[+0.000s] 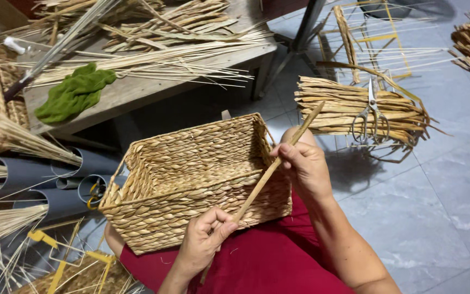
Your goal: The person sits on the floor with a woven water hyacinth basket on their lap and weaves thin plant strips around the basket rim, tucking and tightening the strips by hand. They gather a bundle of strips, continue weaving along the edge, then pick up scissors and trim the ends of the woven strips.
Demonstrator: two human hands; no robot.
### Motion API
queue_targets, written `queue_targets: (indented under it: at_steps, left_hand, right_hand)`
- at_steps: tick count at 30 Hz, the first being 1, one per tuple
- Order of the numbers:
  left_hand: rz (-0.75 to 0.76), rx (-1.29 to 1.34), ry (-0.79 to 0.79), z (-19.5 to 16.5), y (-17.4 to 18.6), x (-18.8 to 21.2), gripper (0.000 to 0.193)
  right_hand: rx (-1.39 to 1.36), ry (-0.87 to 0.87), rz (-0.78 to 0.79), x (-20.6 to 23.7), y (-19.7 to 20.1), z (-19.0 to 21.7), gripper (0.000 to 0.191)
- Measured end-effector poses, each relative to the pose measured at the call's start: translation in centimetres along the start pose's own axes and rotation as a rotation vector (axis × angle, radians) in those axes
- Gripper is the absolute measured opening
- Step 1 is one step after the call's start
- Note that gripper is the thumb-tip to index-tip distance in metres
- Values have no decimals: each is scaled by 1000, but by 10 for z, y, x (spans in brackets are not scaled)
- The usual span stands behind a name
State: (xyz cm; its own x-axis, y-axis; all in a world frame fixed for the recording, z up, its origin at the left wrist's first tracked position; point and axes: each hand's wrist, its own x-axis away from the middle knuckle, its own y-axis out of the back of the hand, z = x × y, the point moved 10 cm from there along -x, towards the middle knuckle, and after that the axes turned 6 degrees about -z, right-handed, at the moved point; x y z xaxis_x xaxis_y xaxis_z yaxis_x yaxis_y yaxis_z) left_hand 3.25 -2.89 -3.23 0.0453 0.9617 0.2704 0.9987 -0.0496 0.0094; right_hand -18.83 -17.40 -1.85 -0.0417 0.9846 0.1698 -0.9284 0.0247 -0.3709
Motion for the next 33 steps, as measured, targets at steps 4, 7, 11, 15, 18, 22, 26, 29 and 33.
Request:
queue_targets:
  at_steps: [4,7,11,15,18,22,26,29,33]
  left_hand:
    - [36,7,49,2,-5,5,15]
    - [54,-83,58,6,-8,7,14]
    - [111,-121,-22,7,-13,12,14]
    - [143,-174,105,30,-1,20,14]
    - [102,-130,177,41,13,20,14]
    - [59,-143,135,35,18,16,14]
    - [118,-129,159,19,6,9,15]
    - [192,-76,207,5,-13,3,15]
    - [258,34,192,-19,-32,-3,14]
  right_hand:
    - [-90,-10,-36,-4,13,3,24]
    - [-136,-14,-159,-16,42,0,21]
    - [-193,9,-263,-29,94,-4,24]
    - [-311,211,-400,-38,174,38,17]
    - [-105,319,-494,-23,209,58,12]
    - [560,467,-500,7,177,75,37]
    - [892,615,-258,54,82,77,41]
    - [977,875,296,93,-16,72,57]
    - [1039,721,481,90,-53,42,43]
